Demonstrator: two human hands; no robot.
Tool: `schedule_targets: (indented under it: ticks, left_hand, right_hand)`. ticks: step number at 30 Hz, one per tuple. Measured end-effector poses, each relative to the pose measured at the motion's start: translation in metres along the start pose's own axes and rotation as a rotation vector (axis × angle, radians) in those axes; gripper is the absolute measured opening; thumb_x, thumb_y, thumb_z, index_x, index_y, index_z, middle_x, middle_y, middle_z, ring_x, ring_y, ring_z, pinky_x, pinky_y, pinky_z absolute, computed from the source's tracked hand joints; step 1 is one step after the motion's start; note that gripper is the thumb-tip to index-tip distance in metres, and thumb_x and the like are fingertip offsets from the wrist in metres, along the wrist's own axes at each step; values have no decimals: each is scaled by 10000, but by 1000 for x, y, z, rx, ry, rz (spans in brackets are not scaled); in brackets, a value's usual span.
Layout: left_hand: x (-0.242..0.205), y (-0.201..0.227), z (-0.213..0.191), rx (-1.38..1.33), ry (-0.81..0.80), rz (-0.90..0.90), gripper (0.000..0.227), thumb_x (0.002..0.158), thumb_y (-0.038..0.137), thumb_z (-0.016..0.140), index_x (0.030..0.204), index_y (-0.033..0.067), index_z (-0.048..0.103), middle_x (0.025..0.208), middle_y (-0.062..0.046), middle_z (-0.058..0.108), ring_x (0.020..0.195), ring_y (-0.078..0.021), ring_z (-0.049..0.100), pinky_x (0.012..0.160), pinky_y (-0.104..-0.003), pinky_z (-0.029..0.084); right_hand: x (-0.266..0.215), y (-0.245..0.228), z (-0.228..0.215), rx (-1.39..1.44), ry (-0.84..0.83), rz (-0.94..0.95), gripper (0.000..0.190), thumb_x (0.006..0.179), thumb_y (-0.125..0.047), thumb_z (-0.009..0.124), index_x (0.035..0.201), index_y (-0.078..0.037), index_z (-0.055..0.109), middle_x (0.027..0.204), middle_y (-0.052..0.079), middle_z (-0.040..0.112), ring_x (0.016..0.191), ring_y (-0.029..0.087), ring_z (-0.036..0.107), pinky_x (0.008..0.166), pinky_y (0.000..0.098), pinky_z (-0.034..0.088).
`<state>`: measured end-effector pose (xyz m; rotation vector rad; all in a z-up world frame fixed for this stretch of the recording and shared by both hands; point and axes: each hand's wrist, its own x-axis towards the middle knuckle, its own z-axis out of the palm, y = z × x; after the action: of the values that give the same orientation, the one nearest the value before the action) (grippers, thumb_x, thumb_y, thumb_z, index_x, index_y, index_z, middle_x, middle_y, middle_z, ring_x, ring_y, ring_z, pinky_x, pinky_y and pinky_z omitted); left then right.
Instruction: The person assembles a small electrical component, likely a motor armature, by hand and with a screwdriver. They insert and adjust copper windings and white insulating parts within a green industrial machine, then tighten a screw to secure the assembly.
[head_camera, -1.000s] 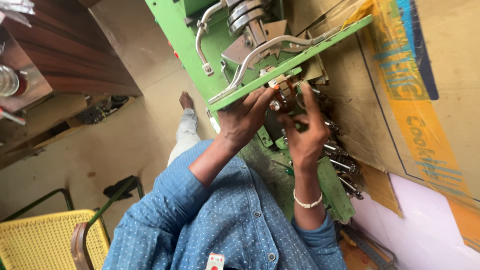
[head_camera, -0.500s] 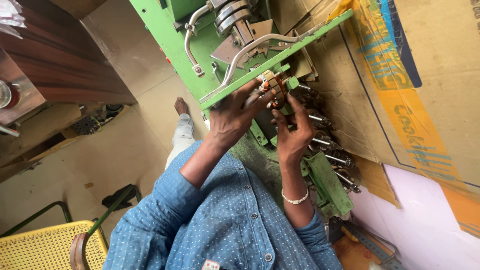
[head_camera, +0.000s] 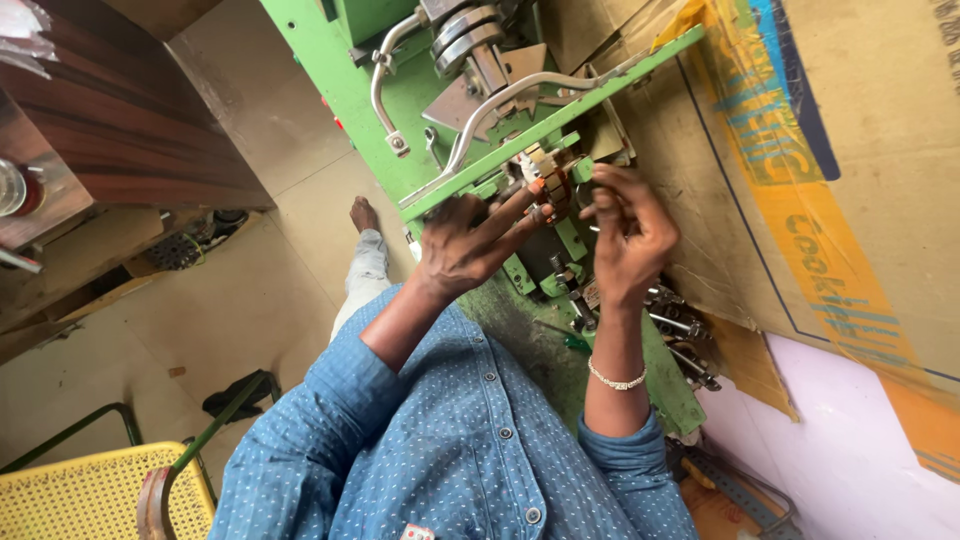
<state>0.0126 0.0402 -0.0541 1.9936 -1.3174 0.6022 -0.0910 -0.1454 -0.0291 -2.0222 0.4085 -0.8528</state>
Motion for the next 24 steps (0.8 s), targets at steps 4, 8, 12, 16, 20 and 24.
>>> schedule_targets:
  ticks: [4, 8, 12, 16, 20, 24]
  left_hand:
    - [1, 0, -4, -2, -33, -10, 477, 932, 124, 674, 1383, 275, 716, 1450, 69, 625, 738, -114, 463, 643, -253, 442]
    - [-3, -1, -1, 10, -40, -14, 536, 904, 113, 673, 1412, 280, 700, 1452, 32, 609, 759, -125, 477, 676, -263, 471]
    - [-2, 0, 3, -4, -13, -29, 559, 908, 109, 693, 1437, 290, 682, 1428, -1, 590, 798, -125, 502, 704, -288, 491]
    - [7, 4, -20, -129, -46, -83, 588, 886, -58, 764, 1362, 284, 729, 1388, -38, 630, 883, -124, 572, 708, -281, 495]
    - [9, -5, -84, -118, 349, 17, 300, 882, 66, 878, 1092, 238, 750, 1152, -51, 532, 913, -252, 530, 769, -334, 531]
    - [41, -66, -124, -121, 187, -252, 83, 1056, 142, 624, 1049, 83, 683, 940, -83, 644, 848, -280, 579, 783, -419, 438]
  right_hand:
    - [2, -4, 9, -79, -65, 131, 246, 1010, -265, 723, 1115, -45, 759, 1035, 78, 777, 893, 143, 712, 758, 275, 553]
    - [-4, 3, 19, -81, -5, 228, 190, 1035, -196, 719, 1091, -20, 763, 1029, 81, 789, 948, 137, 729, 863, 273, 564]
    - [-14, 15, 20, -50, 54, 162, 168, 1071, -191, 689, 1146, -54, 752, 1099, 67, 779, 981, 125, 730, 866, 273, 575]
    - [-31, 15, 16, 38, 210, 272, 231, 1025, -249, 659, 1176, -91, 734, 1105, 50, 788, 725, 102, 656, 598, 228, 470]
    - [-51, 10, 14, -79, 94, 352, 437, 917, -378, 695, 1247, -92, 715, 1016, 14, 731, 835, 111, 715, 667, 234, 573]
    - [-61, 2, 31, -89, 123, 225, 506, 918, -404, 771, 1253, -35, 680, 1120, 73, 670, 968, 164, 674, 769, 279, 578]
